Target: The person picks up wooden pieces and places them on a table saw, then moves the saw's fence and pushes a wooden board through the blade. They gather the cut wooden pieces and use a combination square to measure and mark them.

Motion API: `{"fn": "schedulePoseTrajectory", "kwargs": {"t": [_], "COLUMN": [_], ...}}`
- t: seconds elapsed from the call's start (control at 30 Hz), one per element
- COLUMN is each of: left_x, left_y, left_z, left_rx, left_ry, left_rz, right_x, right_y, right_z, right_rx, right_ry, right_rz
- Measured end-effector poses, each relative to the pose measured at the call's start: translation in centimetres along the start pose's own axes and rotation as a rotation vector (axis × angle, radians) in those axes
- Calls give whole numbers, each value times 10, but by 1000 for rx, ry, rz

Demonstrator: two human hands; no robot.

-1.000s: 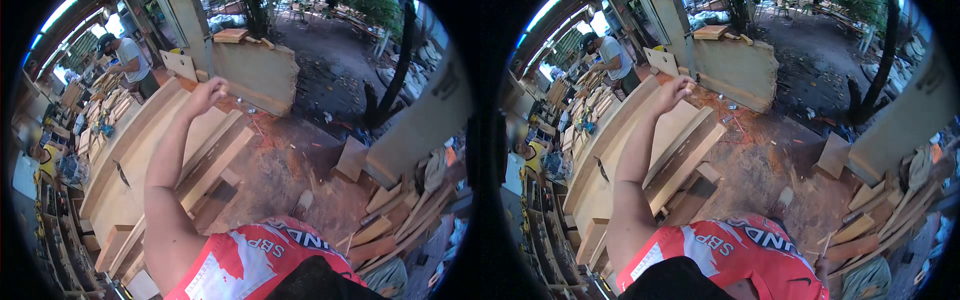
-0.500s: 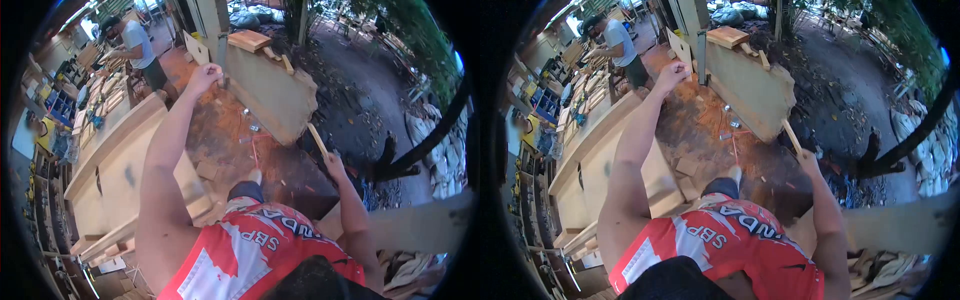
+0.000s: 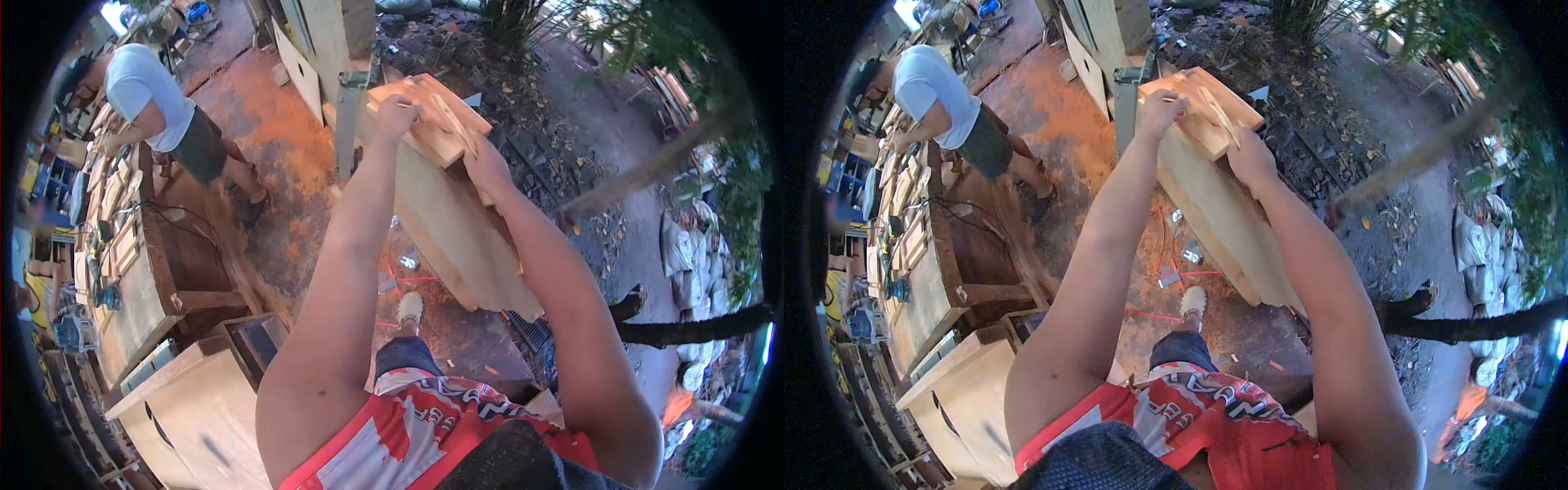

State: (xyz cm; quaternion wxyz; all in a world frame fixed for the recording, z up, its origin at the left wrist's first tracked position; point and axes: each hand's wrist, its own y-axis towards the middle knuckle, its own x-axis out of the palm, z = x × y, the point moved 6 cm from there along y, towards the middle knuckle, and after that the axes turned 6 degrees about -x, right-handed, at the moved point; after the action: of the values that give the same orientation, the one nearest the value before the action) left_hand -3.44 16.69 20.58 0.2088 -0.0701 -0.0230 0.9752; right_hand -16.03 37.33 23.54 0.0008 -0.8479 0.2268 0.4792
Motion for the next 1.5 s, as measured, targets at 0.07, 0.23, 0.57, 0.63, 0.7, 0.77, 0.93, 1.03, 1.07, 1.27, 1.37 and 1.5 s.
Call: {"fn": "schedulePoseTrajectory", "kwargs": {"t": [0.07,0.23,0.57,0.63,0.7,0.77,0.93,1.03,1.07,1.27,1.37,1.5], "left_x": [1,-32,-129,-135,-145,-157,-158,-141,-140,-159,-178,-219], "left_y": [22,2,-300,-345,-389,-444,-631,-754,-791,-948,-1012,-1119], "left_z": [0,-2,-109,-135,-94,-50,40,49,52,39,22,-2], "left_rx": [4,331,-307,-175,-23,72,220,252,266,212,210,220], "left_ry": [168,567,284,356,293,288,348,375,382,271,200,211], "left_rz": [18,368,164,317,471,598,852,944,969,1149,1222,1227], "right_x": [17,47,17,20,22,26,23,8,10,6,-5,-14], "right_y": [47,74,-185,-232,-261,-279,-327,-394,-419,-540,-584,-670], "right_z": [0,3,-36,-50,-52,-66,-133,-172,-180,-224,-271,-391], "right_rx": [27,-73,-480,-554,-298,-405,-614,-641,-634,-664,-761,-948], "right_ry": [-53,-292,116,193,308,363,509,666,708,790,764,759], "right_rz": [-60,-138,-423,-529,-588,-578,-586,-665,-718,-951,-961,-973]}}
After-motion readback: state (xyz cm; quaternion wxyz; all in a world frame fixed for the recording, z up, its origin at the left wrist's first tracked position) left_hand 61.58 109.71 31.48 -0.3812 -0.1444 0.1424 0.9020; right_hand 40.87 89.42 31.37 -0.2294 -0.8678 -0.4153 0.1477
